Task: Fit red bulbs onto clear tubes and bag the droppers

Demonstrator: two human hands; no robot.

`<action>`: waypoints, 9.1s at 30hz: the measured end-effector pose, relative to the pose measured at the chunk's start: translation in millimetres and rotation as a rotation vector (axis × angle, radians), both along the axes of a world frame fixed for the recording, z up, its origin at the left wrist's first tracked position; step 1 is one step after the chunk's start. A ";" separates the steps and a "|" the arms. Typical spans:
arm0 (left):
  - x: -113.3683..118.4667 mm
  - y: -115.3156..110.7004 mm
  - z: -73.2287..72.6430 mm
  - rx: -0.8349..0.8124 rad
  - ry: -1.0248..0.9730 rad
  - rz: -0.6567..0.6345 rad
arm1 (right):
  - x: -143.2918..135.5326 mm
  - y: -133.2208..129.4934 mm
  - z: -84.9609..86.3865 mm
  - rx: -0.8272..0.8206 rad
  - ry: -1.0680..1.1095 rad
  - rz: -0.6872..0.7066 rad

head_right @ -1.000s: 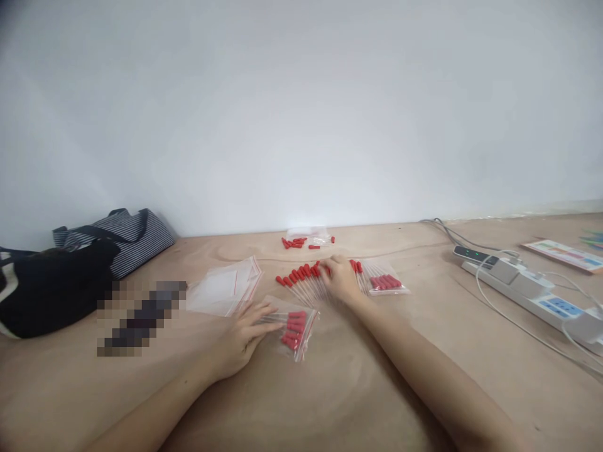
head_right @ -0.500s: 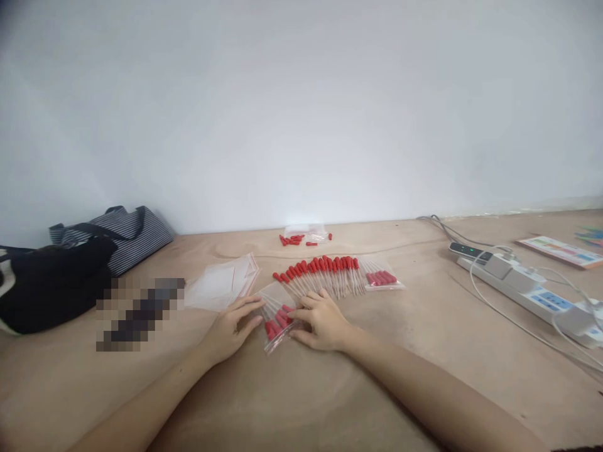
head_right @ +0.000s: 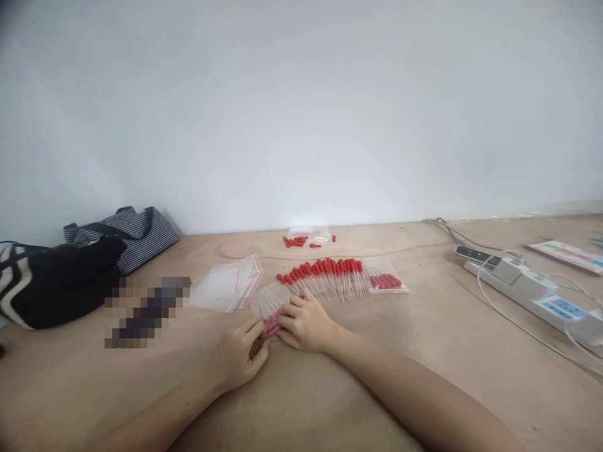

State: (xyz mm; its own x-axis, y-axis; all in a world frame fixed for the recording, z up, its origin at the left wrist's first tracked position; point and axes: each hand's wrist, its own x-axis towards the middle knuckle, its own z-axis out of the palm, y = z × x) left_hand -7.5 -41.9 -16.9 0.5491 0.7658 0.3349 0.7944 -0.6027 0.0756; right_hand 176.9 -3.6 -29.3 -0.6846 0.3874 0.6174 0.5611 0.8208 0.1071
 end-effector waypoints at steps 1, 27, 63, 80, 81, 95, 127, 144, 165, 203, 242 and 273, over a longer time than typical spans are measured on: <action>-0.1 0.4 -0.3 0.005 0.007 0.001 | -1.0 0.0 0.0 -0.008 0.004 -0.010; -2.5 7.7 2.9 -0.126 -0.253 -0.065 | -9.2 4.1 -2.7 -0.150 0.073 -0.133; -3.2 8.6 -0.7 -0.158 -0.285 -0.013 | -8.5 3.5 -2.5 -0.396 0.170 0.054; -4.6 9.1 0.3 -0.082 -0.199 -0.038 | 15.3 -3.1 -7.0 -0.284 0.156 -0.132; -5.5 10.1 0.1 -0.075 -0.183 -0.039 | 15.2 -1.9 -7.8 -0.269 0.129 -0.113; -12.8 17.3 1.3 -0.080 -0.275 -0.065 | -15.3 6.5 -5.9 -0.063 0.105 -0.132; -23.2 29.3 5.7 0.036 -0.165 -0.299 | 25.9 19.6 -6.1 0.253 -0.035 0.011; -32.5 42.8 -1.2 0.551 -0.070 -0.486 | 24.0 19.9 -6.4 0.256 0.048 0.030; -7.4 45.7 -5.9 0.522 -0.149 -0.448 | 6.5 9.9 -5.9 0.195 0.145 0.013; -12.8 43.1 0.7 0.514 -0.235 -0.436 | 2.8 11.1 -4.9 0.207 0.169 -0.013; -43.9 37.9 8.4 0.745 0.062 -0.329 | -10.8 9.0 -4.9 0.114 0.204 -0.048; -60.8 66.6 -19.7 0.164 -0.142 0.198 | 10.7 18.2 3.2 -1.292 1.450 -0.034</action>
State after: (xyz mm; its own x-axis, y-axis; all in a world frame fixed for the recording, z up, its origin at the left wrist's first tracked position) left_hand -68.3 24.7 -36.7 0.3333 0.7827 0.5256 0.8861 -0.4505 0.1090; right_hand 187.6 14.5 -26.1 0.0195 0.9998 -0.0056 -0.3313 0.0012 -0.9435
